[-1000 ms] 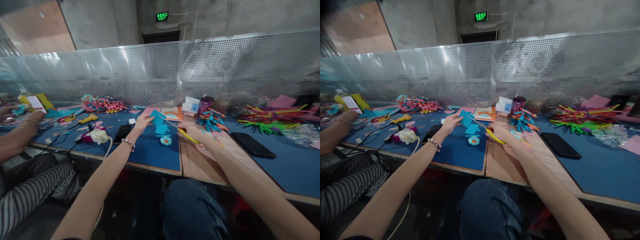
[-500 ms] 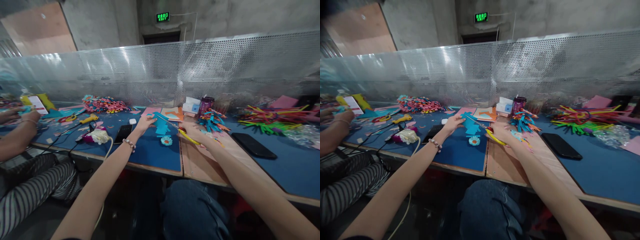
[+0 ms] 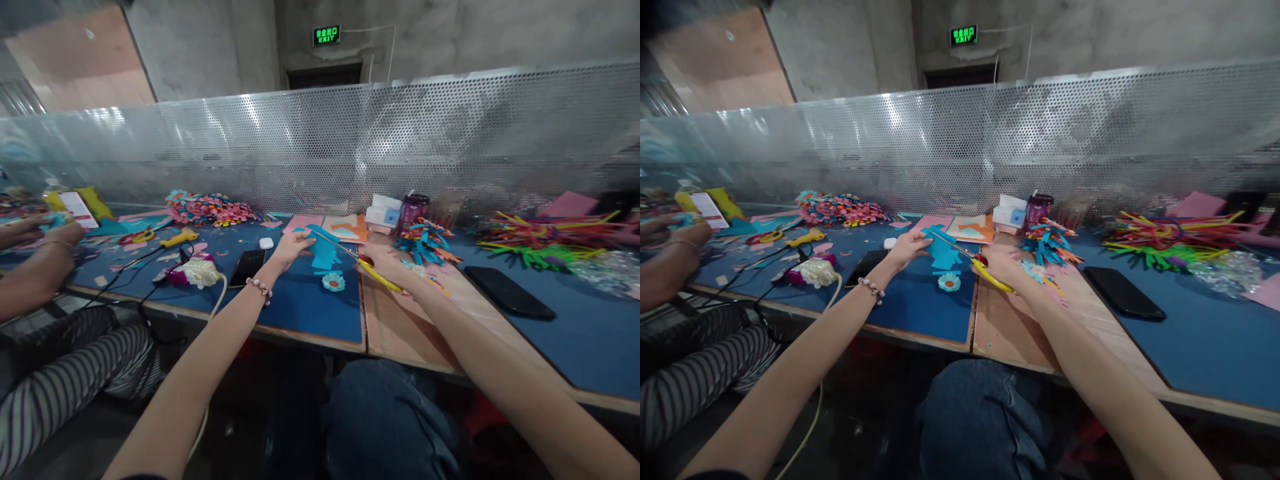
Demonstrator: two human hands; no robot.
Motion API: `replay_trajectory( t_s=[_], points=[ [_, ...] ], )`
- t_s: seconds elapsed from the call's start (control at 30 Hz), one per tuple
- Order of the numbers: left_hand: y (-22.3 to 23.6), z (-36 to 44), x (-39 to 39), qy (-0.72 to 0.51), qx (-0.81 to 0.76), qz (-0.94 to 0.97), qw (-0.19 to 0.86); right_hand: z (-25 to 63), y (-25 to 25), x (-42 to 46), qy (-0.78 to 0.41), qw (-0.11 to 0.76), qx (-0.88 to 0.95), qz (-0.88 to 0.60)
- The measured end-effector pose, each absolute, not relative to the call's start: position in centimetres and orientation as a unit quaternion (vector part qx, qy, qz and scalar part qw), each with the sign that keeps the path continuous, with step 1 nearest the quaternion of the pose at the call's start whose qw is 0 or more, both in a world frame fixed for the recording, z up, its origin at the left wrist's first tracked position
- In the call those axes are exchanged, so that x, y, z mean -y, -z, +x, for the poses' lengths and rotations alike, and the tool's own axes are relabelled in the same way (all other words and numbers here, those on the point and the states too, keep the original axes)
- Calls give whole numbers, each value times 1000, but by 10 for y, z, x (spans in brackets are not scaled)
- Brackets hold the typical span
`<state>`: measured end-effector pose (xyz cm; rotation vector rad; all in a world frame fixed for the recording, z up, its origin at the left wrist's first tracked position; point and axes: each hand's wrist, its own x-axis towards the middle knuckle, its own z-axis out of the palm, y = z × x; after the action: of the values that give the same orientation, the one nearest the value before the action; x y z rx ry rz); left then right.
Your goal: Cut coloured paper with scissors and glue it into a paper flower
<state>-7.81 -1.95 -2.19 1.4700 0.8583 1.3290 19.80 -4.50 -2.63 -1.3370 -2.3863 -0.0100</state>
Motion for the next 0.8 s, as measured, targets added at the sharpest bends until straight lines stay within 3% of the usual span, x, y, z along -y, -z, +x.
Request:
replay_trajectory(
  t_s=[0.33,0.8],
  points=[
    [25,-79,15,-545,-341,590,488,194,27,42,60,194,860,-469],
    [26,-81,15,-527,-327,609,495,192,22,51,25,228,849,-476]
  ],
)
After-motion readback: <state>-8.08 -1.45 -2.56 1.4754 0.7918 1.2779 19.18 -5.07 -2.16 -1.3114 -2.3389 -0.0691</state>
